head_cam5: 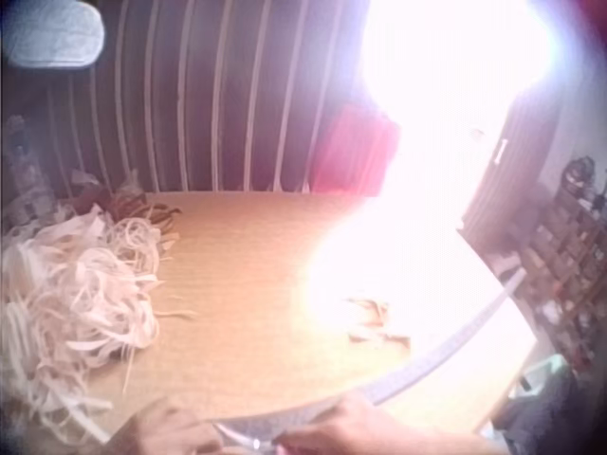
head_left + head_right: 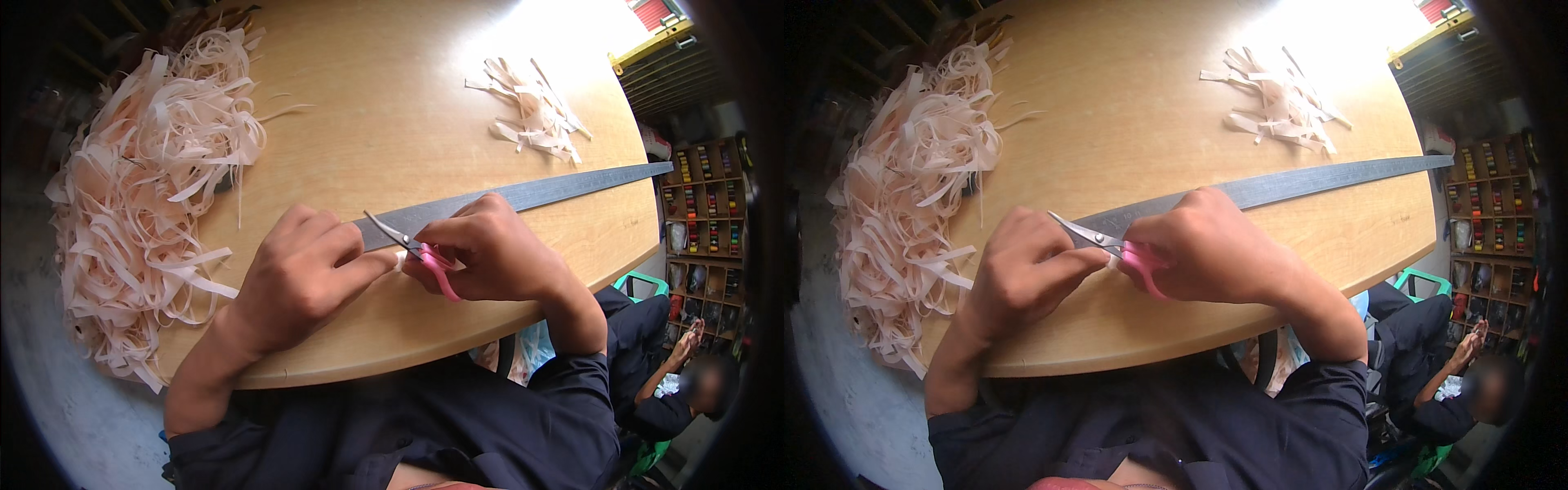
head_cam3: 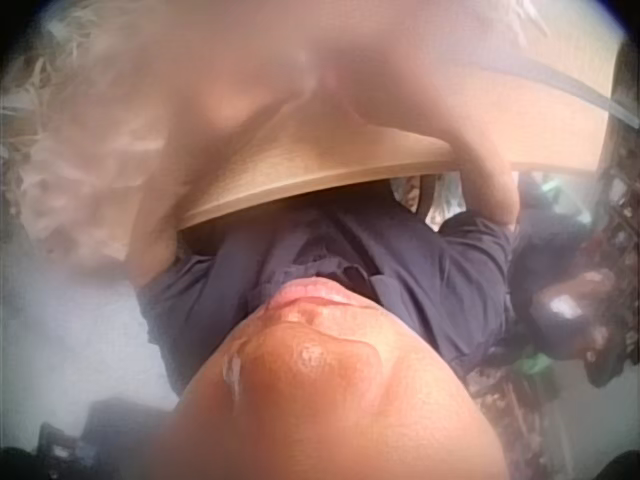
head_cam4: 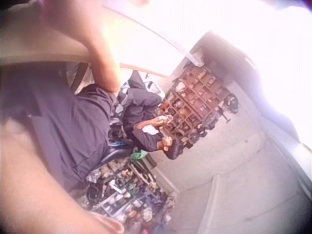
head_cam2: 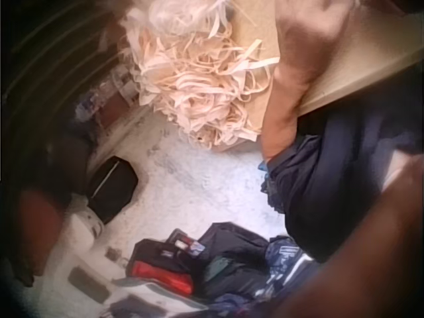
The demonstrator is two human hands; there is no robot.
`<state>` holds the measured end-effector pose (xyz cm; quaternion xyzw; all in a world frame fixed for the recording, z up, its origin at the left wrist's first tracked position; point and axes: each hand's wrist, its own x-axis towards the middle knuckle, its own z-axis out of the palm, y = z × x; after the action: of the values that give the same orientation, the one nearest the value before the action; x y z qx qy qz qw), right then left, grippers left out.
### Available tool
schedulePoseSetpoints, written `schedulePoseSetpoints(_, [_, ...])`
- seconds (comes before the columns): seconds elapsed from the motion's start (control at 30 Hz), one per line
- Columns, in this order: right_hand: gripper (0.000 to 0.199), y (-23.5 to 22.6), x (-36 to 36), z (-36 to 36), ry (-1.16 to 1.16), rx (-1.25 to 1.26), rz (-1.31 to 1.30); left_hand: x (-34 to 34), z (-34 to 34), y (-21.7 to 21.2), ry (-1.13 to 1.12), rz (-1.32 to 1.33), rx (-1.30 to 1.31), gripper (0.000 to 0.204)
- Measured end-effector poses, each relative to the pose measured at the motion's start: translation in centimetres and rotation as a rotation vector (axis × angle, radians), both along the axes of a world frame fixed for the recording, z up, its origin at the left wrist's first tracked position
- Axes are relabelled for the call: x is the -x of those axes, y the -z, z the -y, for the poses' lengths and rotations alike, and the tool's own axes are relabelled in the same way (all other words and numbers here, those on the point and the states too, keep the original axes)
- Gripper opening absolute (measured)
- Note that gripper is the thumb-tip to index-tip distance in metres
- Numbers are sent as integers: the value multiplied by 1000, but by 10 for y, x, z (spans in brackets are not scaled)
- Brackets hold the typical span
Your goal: The person uses pink-handled scissors and a metal ruler to cut long strips of light-colored rubber material into uniform short segments. The cut pieces are placed in a pile on the table.
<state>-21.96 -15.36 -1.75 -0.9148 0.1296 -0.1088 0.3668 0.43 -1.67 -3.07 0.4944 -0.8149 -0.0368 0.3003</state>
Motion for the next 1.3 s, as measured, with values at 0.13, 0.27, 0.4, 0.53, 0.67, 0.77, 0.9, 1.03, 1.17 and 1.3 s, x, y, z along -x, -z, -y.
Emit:
schedulePoseSetpoints(0.13, [19, -7, -3, -2, 81, -197, 14, -2, -2, -4, -45, -74, 58, 24])
schedulePoseSetpoints(0.27, [23, -21, 2, 0, 93, -442, -119, -6, -1, -8, -7, -92, 112, 29])
schedulePoseSetpoints(0.4, [24, -18, 4, 0, 9, -657, -7, -2, -2, -8, 40, -136, 159, 37])
schedulePoseSetpoints(0.53, [12, -13, 16, 11, 224, -347, 35, 4, -1, -5, -82, -195, 133, 36])
schedulePoseSetpoints(0.67, [25, -7, 27, 49, 908, 216, 125, 2, 0, -4, -88, -216, 78, 37])
schedulePoseSetpoints(0.77, [56, -13, 45, 75, 1176, 344, -45, 2, 1, -4, -66, -193, 59, 35])
schedulePoseSetpoints(0.9, [67, -17, 52, 81, 1223, 194, 58, 5, 0, -4, -50, -166, 7, 33])
schedulePoseSetpoints(1.03, [53, -15, 34, 54, 853, -114, 350, 9, -1, -4, -43, -307, -96, 43])
schedulePoseSetpoints(1.17, [61, -1, 1, -1, 473, -180, 251, 20, -2, -6, 12, -600, -231, 70])
schedulePoseSetpoints(1.3, [87, 3, -15, -34, 210, -127, 236, 30, -4, -9, -16, -827, -478, 91])
